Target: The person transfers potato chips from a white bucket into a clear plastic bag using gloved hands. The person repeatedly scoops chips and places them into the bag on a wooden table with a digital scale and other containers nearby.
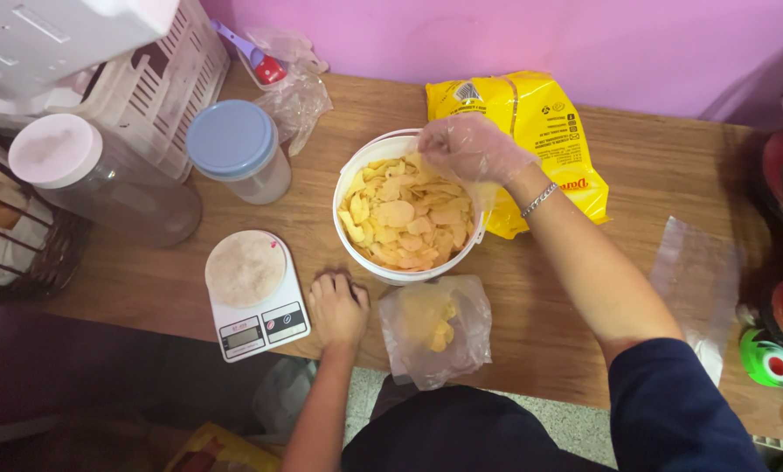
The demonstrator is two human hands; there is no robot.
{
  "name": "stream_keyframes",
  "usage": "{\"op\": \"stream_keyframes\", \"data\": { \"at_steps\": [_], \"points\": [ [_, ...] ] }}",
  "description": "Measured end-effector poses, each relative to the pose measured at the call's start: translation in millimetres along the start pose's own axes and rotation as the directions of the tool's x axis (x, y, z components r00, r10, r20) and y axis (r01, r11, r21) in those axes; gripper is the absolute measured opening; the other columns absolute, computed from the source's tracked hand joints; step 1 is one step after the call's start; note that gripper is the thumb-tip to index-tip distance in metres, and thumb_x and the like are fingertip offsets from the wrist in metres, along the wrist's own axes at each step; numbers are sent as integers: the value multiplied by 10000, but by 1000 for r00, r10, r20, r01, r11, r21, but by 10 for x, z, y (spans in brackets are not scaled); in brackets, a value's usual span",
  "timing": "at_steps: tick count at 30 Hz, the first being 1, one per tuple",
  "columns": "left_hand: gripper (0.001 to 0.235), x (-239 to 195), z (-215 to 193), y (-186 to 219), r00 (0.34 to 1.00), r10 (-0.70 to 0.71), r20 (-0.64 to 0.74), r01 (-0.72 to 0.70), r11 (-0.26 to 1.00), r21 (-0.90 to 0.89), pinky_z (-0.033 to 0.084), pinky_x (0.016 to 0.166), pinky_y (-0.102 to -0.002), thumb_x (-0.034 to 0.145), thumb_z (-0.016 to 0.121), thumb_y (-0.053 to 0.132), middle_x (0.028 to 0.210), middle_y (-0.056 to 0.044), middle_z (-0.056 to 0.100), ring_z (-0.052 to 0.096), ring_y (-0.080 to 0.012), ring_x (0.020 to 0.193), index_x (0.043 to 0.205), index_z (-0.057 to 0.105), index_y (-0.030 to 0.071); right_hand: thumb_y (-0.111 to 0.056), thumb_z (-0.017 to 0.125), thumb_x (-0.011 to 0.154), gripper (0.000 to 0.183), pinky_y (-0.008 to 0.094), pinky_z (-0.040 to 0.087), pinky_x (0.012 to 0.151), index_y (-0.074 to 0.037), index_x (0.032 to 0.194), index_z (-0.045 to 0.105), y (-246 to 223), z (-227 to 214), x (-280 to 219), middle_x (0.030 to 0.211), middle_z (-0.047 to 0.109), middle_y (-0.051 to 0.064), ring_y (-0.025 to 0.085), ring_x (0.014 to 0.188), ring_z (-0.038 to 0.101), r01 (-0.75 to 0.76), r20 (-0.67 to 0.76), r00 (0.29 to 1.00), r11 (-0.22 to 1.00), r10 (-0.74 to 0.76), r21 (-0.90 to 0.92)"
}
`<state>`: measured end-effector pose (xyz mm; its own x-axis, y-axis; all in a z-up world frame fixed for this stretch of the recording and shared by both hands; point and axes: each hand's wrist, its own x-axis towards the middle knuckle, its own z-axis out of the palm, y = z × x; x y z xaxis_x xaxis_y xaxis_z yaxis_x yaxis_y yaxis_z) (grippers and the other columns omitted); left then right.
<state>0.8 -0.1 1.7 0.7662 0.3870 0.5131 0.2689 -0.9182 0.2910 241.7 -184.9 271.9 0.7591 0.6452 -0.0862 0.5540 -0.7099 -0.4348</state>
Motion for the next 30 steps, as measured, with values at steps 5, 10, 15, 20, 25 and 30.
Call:
{"op": "stream_keyframes", "data": {
  "at_steps": [5,10,15,20,25,30],
  "points": [
    [173,5,-26,0,1000,9,0,-9,1000,-7,494,763,-425,756,638,258,915,-93,566,594,-314,887,860,620,120,-223,682,952,215,430,529,1015,-241,1148,768,-73,-71,-73,1039,764,42,279,1098,698,14,25,1000,999,-14,-28],
    [174,-21,5,-11,1000,-3,13,3,1000,15,494,764,-422,760,638,270,924,-85,572,595,-305,889,859,620,128,-185,684,965,191,477,533,1017,-157,1139,758,-12,-59,-90,1058,762,98,335,1097,695,76,-28,997,994,-74,79],
    [179,-16,-24,1,999,-5,31,5,1000,15,494,764,-422,760,643,268,926,-83,577,600,-302,887,865,632,124,-256,684,942,192,503,566,943,-136,1079,743,-113,10,-118,1025,770,113,340,1045,707,182,-134,973,981,-189,-67],
    [175,-40,14,-22,1000,-3,22,3,1000,17,493,758,-421,766,634,277,917,-83,570,596,-306,878,861,629,129,-304,638,935,201,518,602,866,-128,992,719,-322,103,-215,920,746,147,361,963,728,32,-160,985,971,-71,-236],
    [179,-51,59,-54,1000,10,11,-10,1000,28,495,750,-423,762,636,281,914,-82,565,596,-305,873,855,622,129,-296,613,915,183,456,620,857,-250,1005,765,-461,56,-309,935,771,85,317,973,741,22,-90,995,952,-52,-305],
    [174,-6,-13,-4,1000,11,-4,-11,1000,8,496,754,-430,752,645,267,904,-92,563,597,-315,873,850,617,126,-463,698,861,191,444,607,927,-348,976,798,-578,82,-426,970,781,20,284,1040,725,38,44,999,965,-27,-259]
  ]
}}
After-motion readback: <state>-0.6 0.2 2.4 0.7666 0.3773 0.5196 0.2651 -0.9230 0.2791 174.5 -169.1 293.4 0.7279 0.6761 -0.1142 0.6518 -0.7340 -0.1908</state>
